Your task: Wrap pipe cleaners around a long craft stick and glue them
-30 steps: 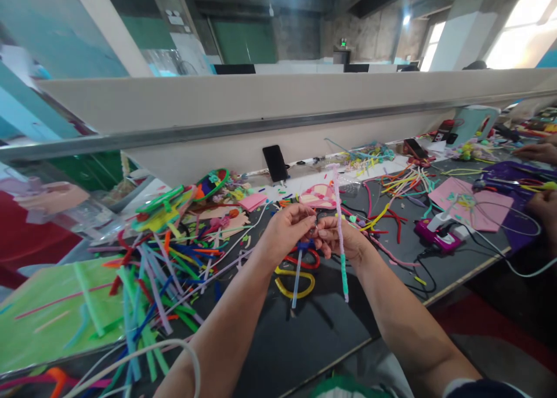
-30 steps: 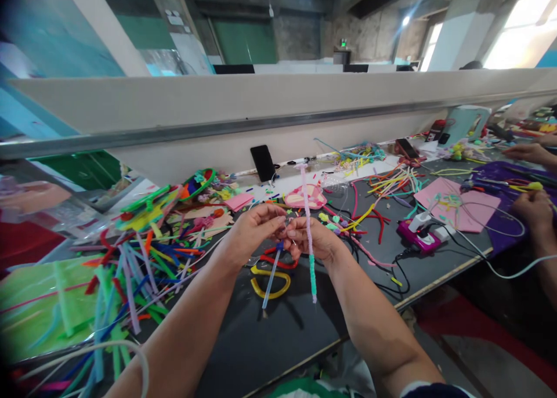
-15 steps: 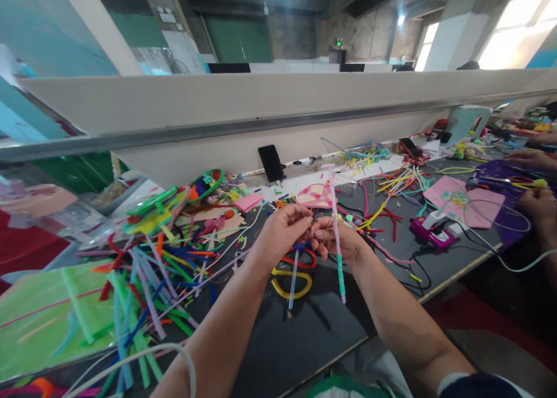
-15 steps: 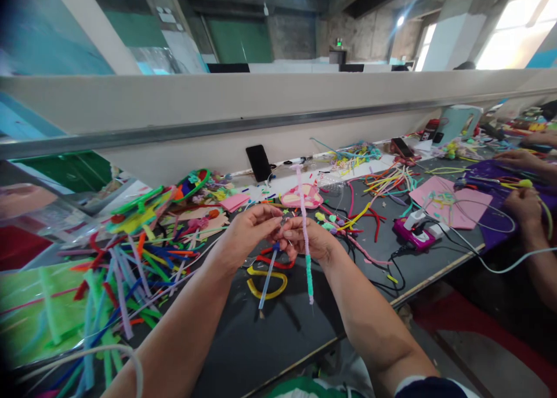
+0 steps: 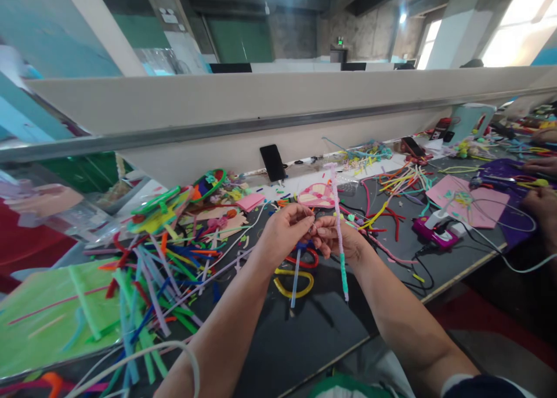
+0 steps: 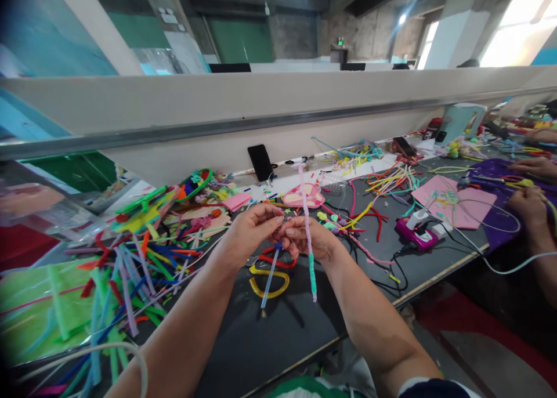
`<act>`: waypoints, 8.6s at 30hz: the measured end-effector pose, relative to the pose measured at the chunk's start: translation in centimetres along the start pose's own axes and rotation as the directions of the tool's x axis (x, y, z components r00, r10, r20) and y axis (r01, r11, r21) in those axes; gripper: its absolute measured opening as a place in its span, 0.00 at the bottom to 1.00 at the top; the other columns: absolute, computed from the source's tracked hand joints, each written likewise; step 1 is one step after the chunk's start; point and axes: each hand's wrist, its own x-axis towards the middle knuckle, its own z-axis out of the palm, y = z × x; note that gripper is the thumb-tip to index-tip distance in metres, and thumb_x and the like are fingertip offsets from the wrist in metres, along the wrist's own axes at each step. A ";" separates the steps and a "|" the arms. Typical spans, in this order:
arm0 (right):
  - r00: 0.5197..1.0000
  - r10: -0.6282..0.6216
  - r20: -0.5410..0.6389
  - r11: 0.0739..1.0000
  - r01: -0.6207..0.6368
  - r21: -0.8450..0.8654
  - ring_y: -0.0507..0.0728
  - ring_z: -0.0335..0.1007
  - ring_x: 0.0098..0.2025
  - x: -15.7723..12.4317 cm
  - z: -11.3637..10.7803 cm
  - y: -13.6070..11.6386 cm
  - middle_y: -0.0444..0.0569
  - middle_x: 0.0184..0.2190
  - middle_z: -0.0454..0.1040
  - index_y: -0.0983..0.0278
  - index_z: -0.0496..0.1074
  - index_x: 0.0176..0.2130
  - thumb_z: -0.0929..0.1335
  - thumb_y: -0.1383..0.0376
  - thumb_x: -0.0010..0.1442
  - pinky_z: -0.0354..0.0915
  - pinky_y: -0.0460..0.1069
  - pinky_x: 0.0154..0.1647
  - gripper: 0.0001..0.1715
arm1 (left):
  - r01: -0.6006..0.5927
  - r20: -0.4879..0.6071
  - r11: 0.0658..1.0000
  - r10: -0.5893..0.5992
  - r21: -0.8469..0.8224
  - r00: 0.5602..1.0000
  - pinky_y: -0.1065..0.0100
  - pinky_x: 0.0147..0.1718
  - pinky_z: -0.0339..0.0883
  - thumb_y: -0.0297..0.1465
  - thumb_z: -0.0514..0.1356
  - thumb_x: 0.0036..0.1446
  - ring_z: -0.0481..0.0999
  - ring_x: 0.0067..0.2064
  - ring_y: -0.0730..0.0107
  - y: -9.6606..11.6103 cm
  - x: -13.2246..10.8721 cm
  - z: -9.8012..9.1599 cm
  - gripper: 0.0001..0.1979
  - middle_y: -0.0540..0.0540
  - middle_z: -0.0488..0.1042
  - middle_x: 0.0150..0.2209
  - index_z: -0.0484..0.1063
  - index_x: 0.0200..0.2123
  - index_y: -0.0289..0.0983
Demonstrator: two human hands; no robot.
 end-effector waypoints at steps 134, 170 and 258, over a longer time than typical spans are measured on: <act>0.978 0.097 0.186 0.985 -0.121 0.124 0.52 0.70 0.15 0.6 -0.1 2.3 0.44 0.20 0.75 0.66 0.64 0.36 0.70 0.57 0.55 0.69 0.46 0.17 0.17 | 0.103 -0.016 0.994 -0.103 0.045 0.995 0.74 0.17 0.64 0.31 0.61 0.48 0.69 0.18 0.75 0.7 0.1 -0.8 0.08 0.54 0.69 0.18 0.68 0.32 0.35; 0.954 0.013 -0.298 0.992 -0.051 -0.117 0.45 0.62 0.16 0.0 -1.6 -1.0 0.50 0.24 0.77 0.70 0.75 0.33 0.76 0.65 0.43 0.54 0.39 0.14 0.16 | -0.197 -0.151 0.934 0.158 -0.297 0.976 0.72 0.27 0.66 0.32 0.63 0.52 0.73 0.27 0.74 -0.9 1.4 -1.6 0.07 0.48 0.74 0.28 0.71 0.30 0.35; 0.785 -0.440 -0.436 0.898 0.396 -0.193 0.47 0.61 0.18 1.6 1.3 0.7 0.42 0.25 0.71 0.63 0.68 0.42 0.67 0.54 0.56 0.53 0.40 0.11 0.18 | -0.047 -0.037 0.800 0.031 -0.599 0.999 0.75 0.24 0.65 0.35 0.63 0.54 0.72 0.25 0.78 -4.4 2.4 0.2 0.09 0.50 0.72 0.30 0.70 0.31 0.34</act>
